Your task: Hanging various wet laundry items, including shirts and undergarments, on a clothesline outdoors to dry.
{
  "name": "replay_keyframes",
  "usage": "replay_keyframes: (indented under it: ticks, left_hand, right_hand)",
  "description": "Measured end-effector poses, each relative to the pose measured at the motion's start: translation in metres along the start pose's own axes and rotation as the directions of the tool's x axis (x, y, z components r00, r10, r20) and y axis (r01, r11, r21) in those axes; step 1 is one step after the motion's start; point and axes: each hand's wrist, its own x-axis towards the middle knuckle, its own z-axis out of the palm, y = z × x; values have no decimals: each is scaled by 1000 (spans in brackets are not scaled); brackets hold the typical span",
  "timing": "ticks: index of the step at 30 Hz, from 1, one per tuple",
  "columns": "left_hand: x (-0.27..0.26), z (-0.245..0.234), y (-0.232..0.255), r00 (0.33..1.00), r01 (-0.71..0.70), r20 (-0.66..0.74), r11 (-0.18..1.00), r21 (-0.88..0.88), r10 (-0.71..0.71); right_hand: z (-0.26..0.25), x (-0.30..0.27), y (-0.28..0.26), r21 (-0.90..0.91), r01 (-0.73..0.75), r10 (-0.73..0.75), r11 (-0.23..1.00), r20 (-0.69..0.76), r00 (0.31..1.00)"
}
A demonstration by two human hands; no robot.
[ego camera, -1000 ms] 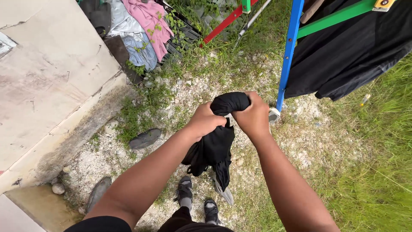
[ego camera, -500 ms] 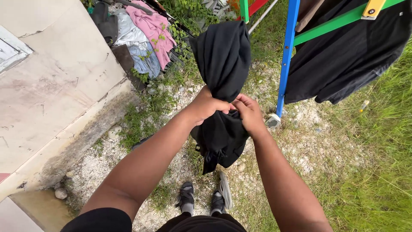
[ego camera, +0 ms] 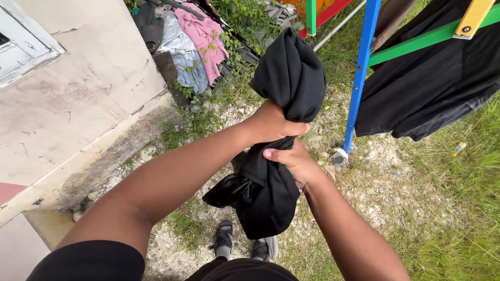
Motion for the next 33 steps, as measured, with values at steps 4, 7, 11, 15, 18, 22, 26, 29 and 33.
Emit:
replay_keyframes:
  ticks: [4,7,11,15,18,22,26,29,33]
  left_hand:
    - [-4,17,-28,990,-138,23,957,254,137]
    - [-11,38,-16,966,255,-133,904,344,-222]
    - [-22,52,-25,894,331,-400,899,287,-201]
    - [-30,46,-17,892,306,-409,921,239,-191]
    - [-49,18,0,956,130,-289,963,236,-58]
    - [-85,1,-9,997,-18,-68,1000,24,20]
    - [-85,-19,5,999,36,-38,999,-21,-37]
    - [-93,-28,11,980,173,100,985,-18,-170]
    - [-103,-18,2,971,237,75,956,-173,-227]
  right_hand:
    - [6,21,33,-307,65,-151,950,-264,953]
    - [-22,42,67,-681,107,-384,725,-269,883]
    - [-20,48,67,-934,-134,-398,330,-266,878]
    - [-26,48,62,-954,-167,-426,250,-263,866]
    - [-17,47,40,-890,38,-506,454,-223,833]
    - [19,33,6,-570,82,-346,818,-372,862]
    - [52,24,-1,-212,85,-161,974,-371,915]
    - [58,23,7,-26,125,-126,992,-323,938]
    - [35,28,20,-168,212,-238,963,-154,959]
